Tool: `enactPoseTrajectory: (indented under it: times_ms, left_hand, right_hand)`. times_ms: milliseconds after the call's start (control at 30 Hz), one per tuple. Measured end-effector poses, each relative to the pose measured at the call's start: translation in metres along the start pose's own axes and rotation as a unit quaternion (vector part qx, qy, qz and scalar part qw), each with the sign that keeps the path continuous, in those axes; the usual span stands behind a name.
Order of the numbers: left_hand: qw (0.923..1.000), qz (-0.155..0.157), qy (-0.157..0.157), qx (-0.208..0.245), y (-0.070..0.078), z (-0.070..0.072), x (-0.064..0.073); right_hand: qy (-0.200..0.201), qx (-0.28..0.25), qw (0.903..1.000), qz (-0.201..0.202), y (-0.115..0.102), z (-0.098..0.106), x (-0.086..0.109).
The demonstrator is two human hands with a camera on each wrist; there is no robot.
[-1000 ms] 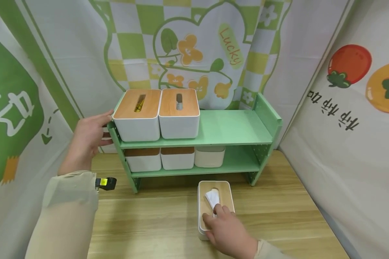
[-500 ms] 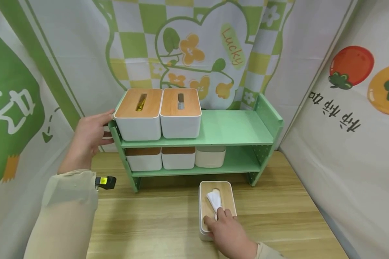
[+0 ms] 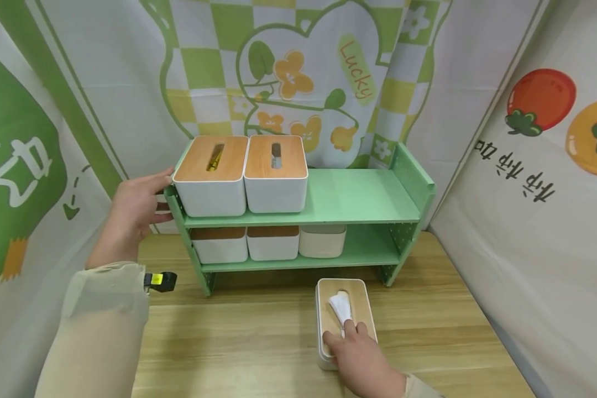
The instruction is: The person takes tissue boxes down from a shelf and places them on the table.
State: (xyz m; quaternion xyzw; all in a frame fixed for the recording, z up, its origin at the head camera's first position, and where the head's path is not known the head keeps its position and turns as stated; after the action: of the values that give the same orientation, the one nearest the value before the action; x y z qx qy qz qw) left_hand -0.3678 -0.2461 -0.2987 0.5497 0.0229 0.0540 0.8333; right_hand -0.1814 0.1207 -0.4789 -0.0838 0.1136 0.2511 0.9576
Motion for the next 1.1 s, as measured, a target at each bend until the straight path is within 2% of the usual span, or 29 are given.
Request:
enactPoseTrajectory:
  times_ms: [200,400,633,933,1100]
  left_hand:
    - [1.0,-0.005,0.004,-0.005,0.002,0.0,0.001]
    - [1.0,-0.005,0.005,-0.005,0.001,-0.001,0.0]
    - [0.9999,-0.004,0.008,-0.014,0.001,0.0,0.002]
    - [0.9999,-0.002,0.006,-0.016,0.001,-0.001,0.002]
    - [0.9998,0.0,0.009,-0.016,0.0,-0.001,0.001]
  right_hand:
    - [-0.011,-0.026,0.9993,-0.022,0.015,0.005,0.004]
    - [-0.013,-0.023,0.999,-0.037,0.034,0.009,0.009]
    - [-0.046,-0.035,0.9969,-0.054,0.056,0.007,0.014]
    - [-0.054,-0.047,0.9939,-0.084,0.076,0.009,0.02]
    - [-0.058,-0.034,0.9924,-0.103,0.09,0.012,0.026]
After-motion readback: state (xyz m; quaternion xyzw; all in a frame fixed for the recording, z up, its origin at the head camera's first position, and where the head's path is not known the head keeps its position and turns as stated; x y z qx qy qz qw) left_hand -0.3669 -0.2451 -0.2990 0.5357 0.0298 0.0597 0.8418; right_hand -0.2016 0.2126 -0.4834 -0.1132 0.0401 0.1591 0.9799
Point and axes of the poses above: each hand's wrist, its own x-axis away from the middle knuckle, its own z-axis out of the back of the hand, y = z × x, the point moved 9 cm from there along -x, towards the middle knuckle, and after that the axes turned 8 degrees about -x, right-handed, at the moved point
